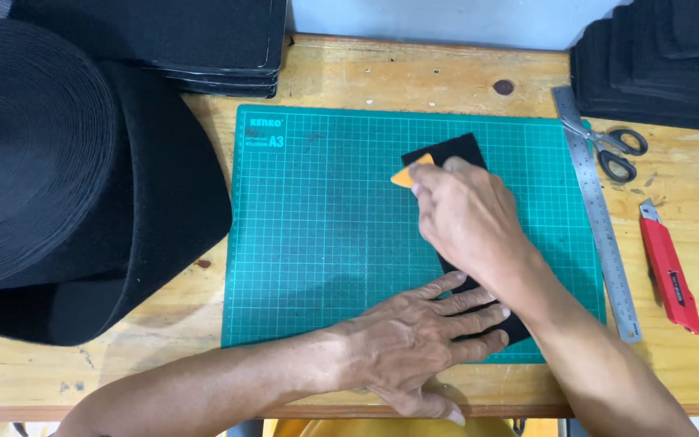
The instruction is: The person measures a black fabric piece on a green cutting mat using a metal ruler, then cuts it with a red utility knife. They smooth the fabric with an orange plastic scraper and trim the edges with scissors.
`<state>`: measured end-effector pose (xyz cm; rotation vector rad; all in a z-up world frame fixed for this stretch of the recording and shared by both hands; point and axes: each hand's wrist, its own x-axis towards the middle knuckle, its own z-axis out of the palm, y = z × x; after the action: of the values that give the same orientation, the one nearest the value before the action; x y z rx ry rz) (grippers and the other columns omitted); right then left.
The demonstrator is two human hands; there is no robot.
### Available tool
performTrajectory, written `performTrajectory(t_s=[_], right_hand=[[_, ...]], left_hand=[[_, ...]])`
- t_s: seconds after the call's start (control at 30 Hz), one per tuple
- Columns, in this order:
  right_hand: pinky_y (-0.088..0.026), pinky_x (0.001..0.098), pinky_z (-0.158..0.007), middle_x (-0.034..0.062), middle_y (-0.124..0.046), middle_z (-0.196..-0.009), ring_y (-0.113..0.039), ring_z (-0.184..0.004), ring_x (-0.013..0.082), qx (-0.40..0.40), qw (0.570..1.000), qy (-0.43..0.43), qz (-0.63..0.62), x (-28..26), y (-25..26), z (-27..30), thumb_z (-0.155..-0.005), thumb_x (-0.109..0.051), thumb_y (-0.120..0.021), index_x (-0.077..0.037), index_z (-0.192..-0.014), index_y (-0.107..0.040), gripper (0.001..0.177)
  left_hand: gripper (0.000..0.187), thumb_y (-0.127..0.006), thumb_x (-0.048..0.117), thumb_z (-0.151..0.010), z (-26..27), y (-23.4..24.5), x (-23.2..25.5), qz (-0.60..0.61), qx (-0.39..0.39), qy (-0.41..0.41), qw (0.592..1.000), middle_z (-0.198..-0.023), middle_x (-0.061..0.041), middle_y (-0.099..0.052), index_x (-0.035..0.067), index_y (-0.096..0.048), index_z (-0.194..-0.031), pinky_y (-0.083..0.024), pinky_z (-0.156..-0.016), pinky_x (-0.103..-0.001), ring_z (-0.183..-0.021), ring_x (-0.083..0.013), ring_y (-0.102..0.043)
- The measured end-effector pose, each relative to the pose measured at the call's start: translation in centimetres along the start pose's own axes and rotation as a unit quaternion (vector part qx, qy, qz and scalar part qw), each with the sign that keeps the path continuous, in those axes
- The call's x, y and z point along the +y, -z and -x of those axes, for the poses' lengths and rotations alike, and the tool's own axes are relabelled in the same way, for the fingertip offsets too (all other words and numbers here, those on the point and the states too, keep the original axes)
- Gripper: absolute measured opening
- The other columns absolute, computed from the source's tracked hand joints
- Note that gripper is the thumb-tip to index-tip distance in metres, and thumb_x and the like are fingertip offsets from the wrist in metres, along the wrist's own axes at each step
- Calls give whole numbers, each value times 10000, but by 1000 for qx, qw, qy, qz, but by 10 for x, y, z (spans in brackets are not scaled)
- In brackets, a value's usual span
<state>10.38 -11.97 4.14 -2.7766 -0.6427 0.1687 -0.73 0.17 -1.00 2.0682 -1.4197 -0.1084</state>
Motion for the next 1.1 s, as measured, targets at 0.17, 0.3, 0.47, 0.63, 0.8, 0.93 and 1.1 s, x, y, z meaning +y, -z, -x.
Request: performTrajectory(t_s=[0.17,0.3,0.47,0.63,0.8,0.93,1.1], right_hand=[[-591,504,-726,197,-697,-986,-705,-810,382,16,999,23,-30,10,-8,-34,-1004,-70,-585,-19,-1202,-728,249],[-506,448,-1063,182,-722,-1238,-707,-1113,345,6,995,27,-100,11,13,-41,-980,-82,-605,-31,-1177,-761,256],[-430,517,-590,199,-633,-722,-584,-595,396,69,996,62,-3,26,37,40,-1018,-88,-560,-46,-1167,-734,233],[-499,644,-559,138,-630,-833,-619,-587,501,-12,990,-120,72,63,10,124,-1002,-294,-526,-292,-1351,-673,379],[-566,537,-578,80,-644,-833,-649,-621,351,-5,991,-119,55,67,6,137,-993,-249,-528,-242,-1394,-653,420],[-495,555,-509,85,-606,-793,-585,-537,363,-3,993,-112,39,70,6,108,-1007,-245,-517,-231,-1397,-656,414],[-450,561,-484,196,-637,-764,-612,-580,431,71,997,-31,25,66,10,58,-1030,-134,-536,-78,-1300,-715,329]], left_hand=[[914,-393,668,-853,0,-2,1,0,-5,2,1000,-1636,-223,-425,73,-434,-1546,-136,-1332,-590,-1586,-404,-320],[904,-424,664,-850,0,-1,0,-15,-7,-7,1000,-1642,-230,-414,80,-442,-1540,-153,-1328,-609,-1586,-417,-323],[893,-366,649,-868,0,4,2,12,1,-3,1000,-1619,-251,-441,55,-454,-1530,-131,-1326,-617,-1570,-441,-342],[889,-367,652,-873,-4,7,3,14,5,-6,1000,-1599,-251,-466,52,-467,-1522,-140,-1312,-628,-1551,-451,-366],[867,-401,623,-881,-6,12,5,30,-11,0,1000,-1611,-248,-434,34,-465,-1514,-125,-1302,-634,-1561,-452,-326],[844,-409,607,-882,-8,15,6,33,-4,-5,999,-1579,-259,-471,26,-501,-1487,-142,-1292,-648,-1531,-472,-369],[859,-431,610,-862,-8,12,4,36,-10,-4,999,-1596,-259,-453,28,-494,-1491,-147,-1292,-645,-1536,-466,-362]])
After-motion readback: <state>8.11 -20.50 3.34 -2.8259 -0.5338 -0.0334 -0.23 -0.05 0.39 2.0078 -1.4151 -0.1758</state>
